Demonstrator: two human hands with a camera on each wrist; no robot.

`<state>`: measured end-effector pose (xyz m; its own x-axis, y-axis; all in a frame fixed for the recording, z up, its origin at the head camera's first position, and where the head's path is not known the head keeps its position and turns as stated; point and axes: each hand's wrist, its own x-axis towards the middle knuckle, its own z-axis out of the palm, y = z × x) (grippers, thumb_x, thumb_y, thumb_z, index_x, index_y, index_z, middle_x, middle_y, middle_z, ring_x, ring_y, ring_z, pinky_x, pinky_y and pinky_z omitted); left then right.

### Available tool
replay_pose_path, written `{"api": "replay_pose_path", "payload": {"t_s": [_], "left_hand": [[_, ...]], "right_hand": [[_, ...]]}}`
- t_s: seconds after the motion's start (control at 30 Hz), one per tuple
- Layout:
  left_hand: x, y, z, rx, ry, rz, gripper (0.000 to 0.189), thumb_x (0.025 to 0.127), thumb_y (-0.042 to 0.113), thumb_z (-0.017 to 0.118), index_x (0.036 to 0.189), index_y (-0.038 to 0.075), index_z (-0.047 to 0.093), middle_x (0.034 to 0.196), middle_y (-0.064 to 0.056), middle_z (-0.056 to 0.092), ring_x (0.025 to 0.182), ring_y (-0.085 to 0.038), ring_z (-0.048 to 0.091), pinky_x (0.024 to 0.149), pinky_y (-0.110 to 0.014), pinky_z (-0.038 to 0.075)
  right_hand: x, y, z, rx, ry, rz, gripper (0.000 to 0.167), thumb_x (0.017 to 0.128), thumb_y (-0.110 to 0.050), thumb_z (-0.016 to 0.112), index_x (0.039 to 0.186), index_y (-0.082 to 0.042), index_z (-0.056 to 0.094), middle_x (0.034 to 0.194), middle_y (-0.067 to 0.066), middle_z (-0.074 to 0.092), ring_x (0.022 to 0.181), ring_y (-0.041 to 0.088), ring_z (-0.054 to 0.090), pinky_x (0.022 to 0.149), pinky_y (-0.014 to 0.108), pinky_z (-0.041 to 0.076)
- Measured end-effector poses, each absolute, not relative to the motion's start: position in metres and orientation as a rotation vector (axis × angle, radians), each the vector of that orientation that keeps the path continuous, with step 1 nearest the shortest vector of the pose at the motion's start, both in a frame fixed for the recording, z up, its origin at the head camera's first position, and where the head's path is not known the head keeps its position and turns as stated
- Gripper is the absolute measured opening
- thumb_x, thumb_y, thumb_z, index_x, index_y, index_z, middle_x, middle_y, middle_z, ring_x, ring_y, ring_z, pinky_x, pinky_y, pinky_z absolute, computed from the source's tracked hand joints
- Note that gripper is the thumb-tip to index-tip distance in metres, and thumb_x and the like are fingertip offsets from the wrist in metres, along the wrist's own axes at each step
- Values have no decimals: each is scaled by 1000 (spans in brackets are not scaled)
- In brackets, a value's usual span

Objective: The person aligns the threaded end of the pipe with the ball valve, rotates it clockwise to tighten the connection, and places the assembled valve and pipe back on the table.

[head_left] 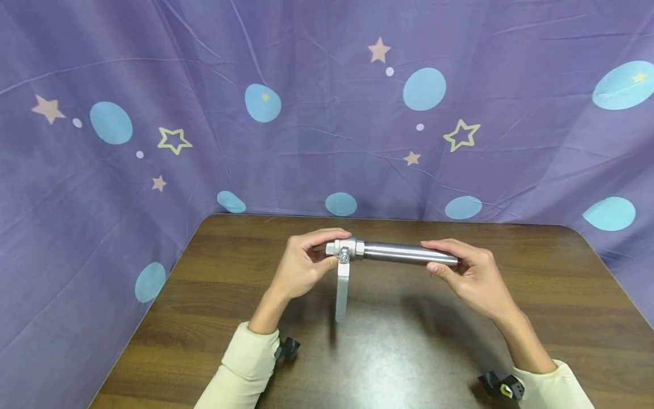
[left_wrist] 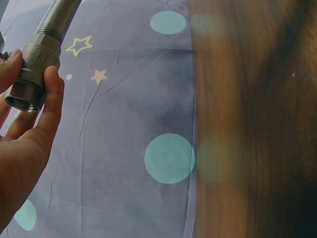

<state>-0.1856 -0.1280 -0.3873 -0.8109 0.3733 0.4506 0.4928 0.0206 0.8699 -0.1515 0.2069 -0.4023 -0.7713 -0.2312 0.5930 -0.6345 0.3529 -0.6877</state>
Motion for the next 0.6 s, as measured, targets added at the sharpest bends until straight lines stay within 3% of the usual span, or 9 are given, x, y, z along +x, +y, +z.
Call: {"api": "replay_pose_path", "payload": {"t_s": [0.27, 0.43, 0.6], "left_hand": [[-186, -128, -388, -933, -2182, -1882, 45, 80, -20, 69, 124, -8, 74, 130, -26, 74, 111, -8, 70, 93, -28, 67], [-186, -127, -388, -908, -2193, -1868, 46, 80, -19, 71, 124, -8, 75, 130, -25, 74, 109, -7, 71, 92, -36, 68], [-186, -126, -387, -887, -2192, -1874, 47, 80, -19, 71, 124, -7, 75, 129, -26, 75, 105, -7, 71, 86, -27, 68]], "right_hand": [[-152, 207, -404, 739, -2245, 1408, 45, 84, 18, 78, 126, 2, 75, 118, -23, 74, 82, -2, 68, 60, 14, 57], [-152, 205, -405, 765, -2231, 1496, 46, 88, 20, 73, 130, 4, 69, 127, -10, 73, 96, -1, 70, 71, 14, 62], [-152, 203, -405, 816, -2198, 1501, 47, 83, 23, 75, 127, 9, 68, 126, 1, 68, 108, 2, 68, 78, 14, 63]]}}
